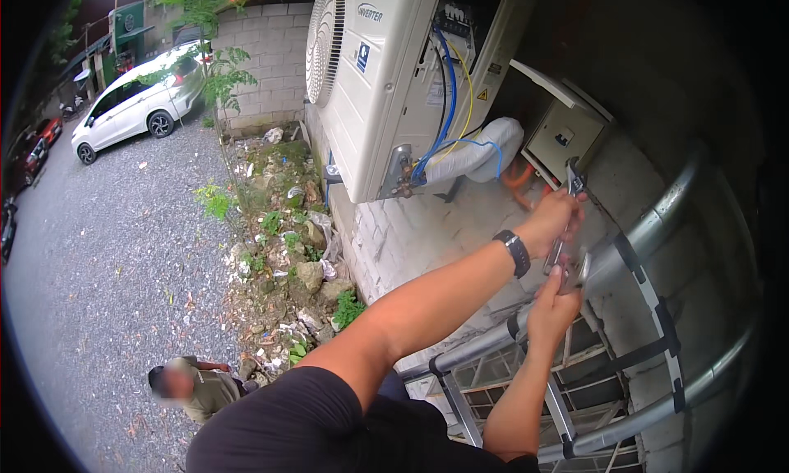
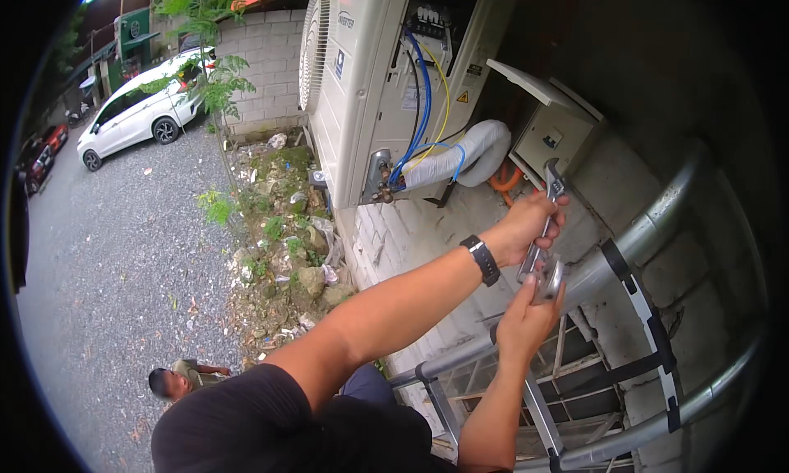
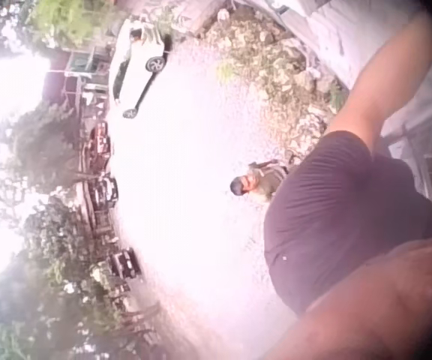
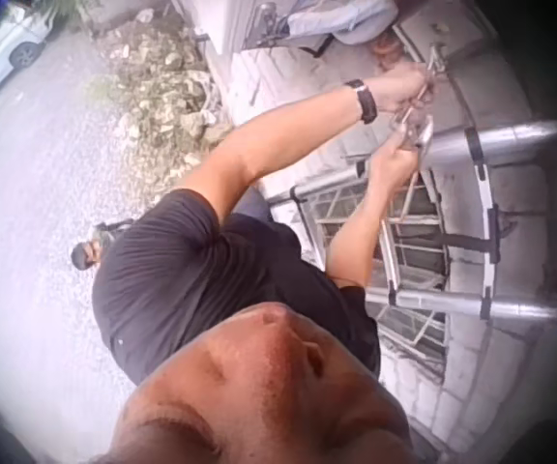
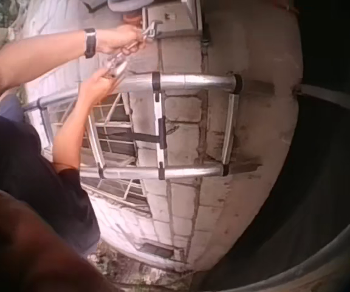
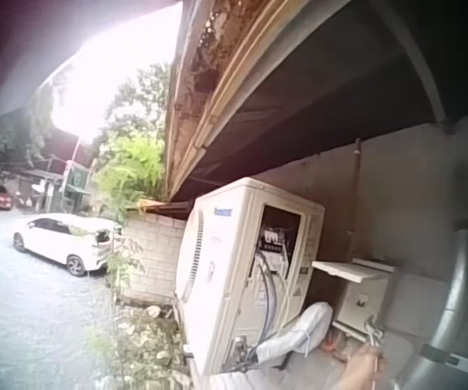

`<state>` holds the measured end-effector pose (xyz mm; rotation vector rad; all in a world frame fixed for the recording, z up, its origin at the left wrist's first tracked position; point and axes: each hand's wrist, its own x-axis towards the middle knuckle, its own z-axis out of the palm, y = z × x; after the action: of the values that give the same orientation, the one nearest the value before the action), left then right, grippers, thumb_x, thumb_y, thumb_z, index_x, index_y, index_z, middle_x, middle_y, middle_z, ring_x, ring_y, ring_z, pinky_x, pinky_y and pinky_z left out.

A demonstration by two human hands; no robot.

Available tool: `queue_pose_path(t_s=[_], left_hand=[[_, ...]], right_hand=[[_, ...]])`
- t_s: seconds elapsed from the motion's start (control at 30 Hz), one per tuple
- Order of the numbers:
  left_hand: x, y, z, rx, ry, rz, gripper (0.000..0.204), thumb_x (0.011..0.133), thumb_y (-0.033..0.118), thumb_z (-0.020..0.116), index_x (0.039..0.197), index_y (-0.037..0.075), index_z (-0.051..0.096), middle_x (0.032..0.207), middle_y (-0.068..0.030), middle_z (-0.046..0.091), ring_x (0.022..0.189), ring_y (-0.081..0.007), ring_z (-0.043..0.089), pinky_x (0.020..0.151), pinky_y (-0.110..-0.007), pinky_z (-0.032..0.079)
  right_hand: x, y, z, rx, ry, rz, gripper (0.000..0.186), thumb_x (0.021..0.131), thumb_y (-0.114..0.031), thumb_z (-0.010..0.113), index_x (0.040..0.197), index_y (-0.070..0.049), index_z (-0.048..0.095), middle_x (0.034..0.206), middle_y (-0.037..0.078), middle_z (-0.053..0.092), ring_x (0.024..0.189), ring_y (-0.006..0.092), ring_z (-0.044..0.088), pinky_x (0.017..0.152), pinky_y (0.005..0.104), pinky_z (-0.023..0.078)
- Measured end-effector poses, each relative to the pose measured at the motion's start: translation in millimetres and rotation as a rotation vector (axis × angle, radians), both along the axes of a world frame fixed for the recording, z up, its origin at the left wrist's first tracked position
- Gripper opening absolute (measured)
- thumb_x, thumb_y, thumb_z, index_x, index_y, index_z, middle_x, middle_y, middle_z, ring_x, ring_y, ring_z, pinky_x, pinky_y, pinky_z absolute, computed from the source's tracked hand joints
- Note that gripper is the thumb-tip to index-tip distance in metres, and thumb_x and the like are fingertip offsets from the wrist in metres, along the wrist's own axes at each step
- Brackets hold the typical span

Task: The person works on the wiring and connections of an outdoor air conditioning unit using a screwdriver and wrenches while standing on a ladder.

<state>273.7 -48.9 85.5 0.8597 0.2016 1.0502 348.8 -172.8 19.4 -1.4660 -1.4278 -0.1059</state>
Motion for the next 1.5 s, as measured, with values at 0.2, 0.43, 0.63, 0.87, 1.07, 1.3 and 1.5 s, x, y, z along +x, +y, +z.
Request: queue_pose_path(t_s=[0.2,0.43,0.63,0.87,1.07,1.3,1.5], left_hand=[[-113,-47,-206,-0.145,0.332,0.347,0.024,0.109,0.036,0.042,0.102,0.013,0.041,0.057,0.0021,0.038,0.042,-0.0092,0.033,0.037,-0.027,0.027],[-190,18,-219,-0.144,0.477,0.847,0.033,0.109,0.035,0.040,0.106,0.002,0.045,0.062,-0.0078,0.059,0.048,-0.0170,0.061,0.045,-0.029,0.050],[-175,41,-200,-0.121,0.824,0.907,0.033,0.107,0.032,0.043,0.107,0.000,0.050,0.078,-0.0144,0.067,0.058,-0.0206,0.068,0.050,-0.034,0.052],[-154,74,-218,-0.096,1.089,1.442,0.041,0.105,0.036,0.044,0.111,-0.003,0.050,0.074,-0.0218,0.070,0.061,-0.0406,0.069,0.071,-0.051,0.054],[-149,73,-210,-0.197,0.973,1.222,0.036,0.105,0.030,0.044,0.117,-0.003,0.048,0.075,-0.0237,0.069,0.068,-0.0429,0.070,0.071,-0.054,0.053],[-148,62,-201,-0.114,0.971,1.344,0.033,0.103,0.021,0.043,0.124,-0.004,0.045,0.088,-0.0322,0.068,0.083,-0.0544,0.063,0.074,-0.062,0.048],[-153,66,-200,-0.112,0.997,1.275,0.037,0.100,0.018,0.045,0.126,-0.008,0.044,0.087,-0.0344,0.067,0.083,-0.0543,0.064,0.076,-0.061,0.048]], right_hand=[[21,-37,-97,-0.375,0.412,0.249,0.031,0.101,-0.020,0.056,0.115,0.005,0.067,0.052,-0.001,0.046,0.048,0.0094,0.047,0.050,0.0296,0.038],[28,7,-109,-0.544,0.291,0.322,0.035,0.100,-0.024,0.060,0.120,0.004,0.066,0.056,-0.002,0.050,0.050,0.0080,0.047,0.050,0.0268,0.037],[50,5,-97,-0.691,0.542,0.601,0.035,0.099,-0.021,0.062,0.125,0.003,0.062,0.061,-0.002,0.051,0.053,0.0072,0.046,0.050,0.0246,0.035],[49,14,-101,-0.683,0.668,0.658,0.032,0.099,-0.017,0.062,0.124,0.004,0.062,0.065,-0.002,0.052,0.055,0.0079,0.046,0.050,0.0241,0.034],[47,21,-101,-0.730,0.726,0.697,0.037,0.098,-0.019,0.066,0.125,0.005,0.059,0.071,0.001,0.054,0.056,0.0097,0.048,0.051,0.0256,0.037],[56,23,-105,-0.749,0.761,0.762,0.042,0.098,-0.022,0.067,0.128,0.007,0.058,0.075,0.003,0.057,0.058,0.0104,0.048,0.053,0.0269,0.039],[60,21,-102,-0.794,0.767,0.823,0.044,0.098,-0.020,0.068,0.130,0.007,0.056,0.083,0.002,0.057,0.061,0.0099,0.048,0.056,0.0277,0.040]])
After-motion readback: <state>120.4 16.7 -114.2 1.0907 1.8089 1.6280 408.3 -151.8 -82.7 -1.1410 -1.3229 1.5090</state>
